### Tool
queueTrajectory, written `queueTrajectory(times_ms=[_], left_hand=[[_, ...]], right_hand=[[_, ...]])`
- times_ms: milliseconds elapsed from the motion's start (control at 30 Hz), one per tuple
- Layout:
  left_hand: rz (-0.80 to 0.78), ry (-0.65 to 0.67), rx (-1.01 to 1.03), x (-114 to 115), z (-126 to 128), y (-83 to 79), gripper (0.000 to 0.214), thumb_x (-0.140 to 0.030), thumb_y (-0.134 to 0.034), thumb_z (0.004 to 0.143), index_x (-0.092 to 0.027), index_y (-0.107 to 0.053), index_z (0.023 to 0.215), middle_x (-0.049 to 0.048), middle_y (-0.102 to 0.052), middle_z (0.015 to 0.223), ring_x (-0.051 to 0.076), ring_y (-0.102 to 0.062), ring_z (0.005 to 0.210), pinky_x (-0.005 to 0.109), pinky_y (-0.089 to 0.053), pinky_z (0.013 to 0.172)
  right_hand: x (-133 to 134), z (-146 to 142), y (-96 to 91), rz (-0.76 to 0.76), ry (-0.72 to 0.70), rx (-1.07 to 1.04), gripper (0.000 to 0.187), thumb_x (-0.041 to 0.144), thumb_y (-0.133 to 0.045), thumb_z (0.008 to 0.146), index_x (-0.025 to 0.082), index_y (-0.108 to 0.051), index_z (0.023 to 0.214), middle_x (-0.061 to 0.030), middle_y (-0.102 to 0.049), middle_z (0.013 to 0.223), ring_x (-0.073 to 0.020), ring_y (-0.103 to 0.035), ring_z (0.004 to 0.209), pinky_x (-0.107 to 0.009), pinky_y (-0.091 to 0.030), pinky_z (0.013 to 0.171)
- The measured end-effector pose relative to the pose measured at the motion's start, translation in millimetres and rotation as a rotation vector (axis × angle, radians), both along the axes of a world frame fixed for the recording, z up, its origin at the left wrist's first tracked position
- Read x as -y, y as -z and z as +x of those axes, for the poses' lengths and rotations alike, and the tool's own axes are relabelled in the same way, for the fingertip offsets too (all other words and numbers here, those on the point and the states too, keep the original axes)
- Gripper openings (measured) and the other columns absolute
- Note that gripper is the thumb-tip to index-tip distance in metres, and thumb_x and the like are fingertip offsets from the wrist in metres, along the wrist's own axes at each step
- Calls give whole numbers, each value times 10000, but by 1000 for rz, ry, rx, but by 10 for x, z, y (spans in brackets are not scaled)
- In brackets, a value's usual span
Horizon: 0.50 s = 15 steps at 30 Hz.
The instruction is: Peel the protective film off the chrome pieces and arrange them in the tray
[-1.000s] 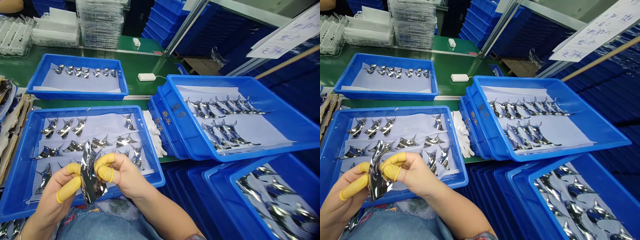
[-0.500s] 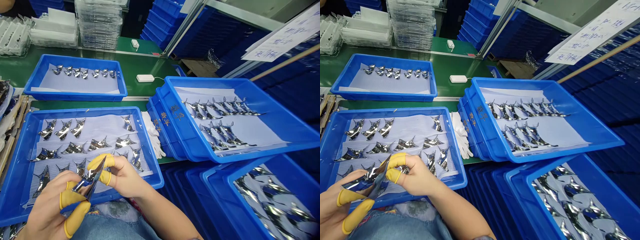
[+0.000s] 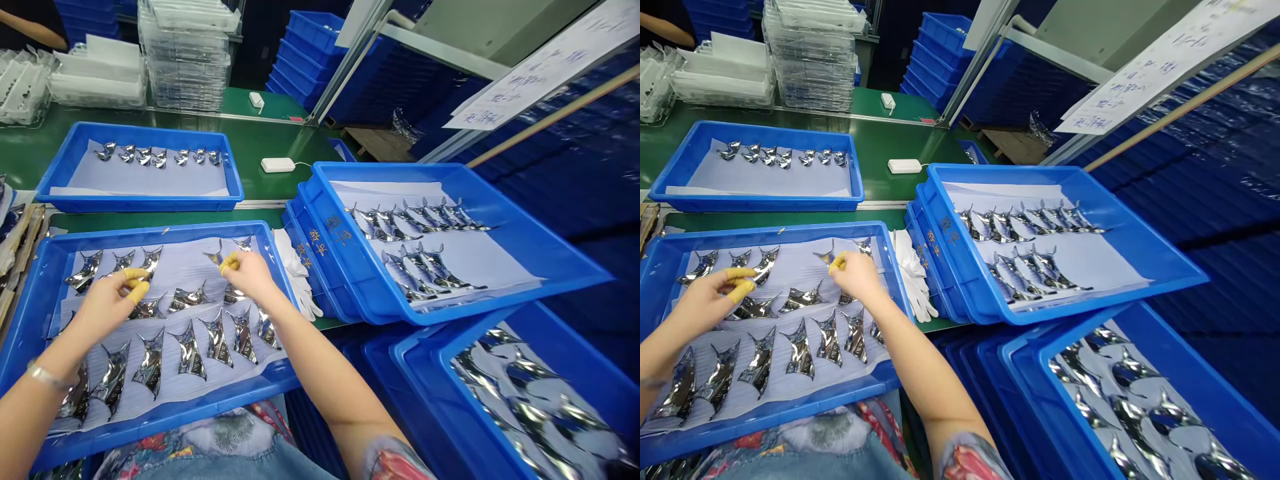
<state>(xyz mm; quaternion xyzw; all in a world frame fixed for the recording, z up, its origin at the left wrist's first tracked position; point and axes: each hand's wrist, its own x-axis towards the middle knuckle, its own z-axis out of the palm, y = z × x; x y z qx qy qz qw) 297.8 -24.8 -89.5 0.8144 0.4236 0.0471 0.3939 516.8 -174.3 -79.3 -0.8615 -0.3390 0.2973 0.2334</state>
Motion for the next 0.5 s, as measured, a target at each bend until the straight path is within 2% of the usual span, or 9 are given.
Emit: queueTrajectory(times_ms=[33, 100, 233, 333, 500], left_hand=[[49, 1, -75, -112, 98, 27, 479, -477, -629, 819, -128, -710, 1136, 86, -772, 867, 280, -719, 772, 431, -577, 755], [138, 17, -212, -268, 307, 74, 373, -407, -642, 894, -153, -682, 1164, 72, -752, 950, 260, -707, 877, 464, -551, 850], [232, 74, -376, -356, 678, 205, 354, -406, -624, 948, -169, -642, 1210, 97, -691, 1189, 263, -663, 1073, 513, -515, 955], [247, 102, -439, -349, 850, 345, 331, -392, -622, 954, -158, -649, 1187, 102, -681, 1215, 262, -663, 1079, 505, -529, 945], [265, 74, -470, -368, 986, 530, 327, -378, -619, 958, -156, -642, 1197, 104, -679, 1211, 261, -665, 1070, 501, -540, 931]], right_hand=[[-97, 95, 40, -52, 20, 69, 126, 150, -657, 834, 132, -746, 922, -142, -759, 965, -269, -694, 1003, -397, -517, 912], [-284, 221, 133, -150, 32, 171, 131, 211, -669, 874, 128, -736, 949, -164, -740, 1052, -295, -660, 1104, -436, -487, 980], [-517, 249, 295, -295, 18, 266, 280, 346, -638, 955, 103, -674, 1092, -125, -690, 1154, -249, -656, 1094, -469, -517, 971], [-485, 179, 322, -332, 4, 306, 316, 386, -608, 974, 112, -663, 1120, -114, -689, 1151, -237, -665, 1066, -459, -527, 951], [-169, 48, 260, -309, -7, 330, 305, 348, -540, 982, 136, -691, 1140, -160, -740, 1078, -293, -694, 1054, -426, -517, 904]])
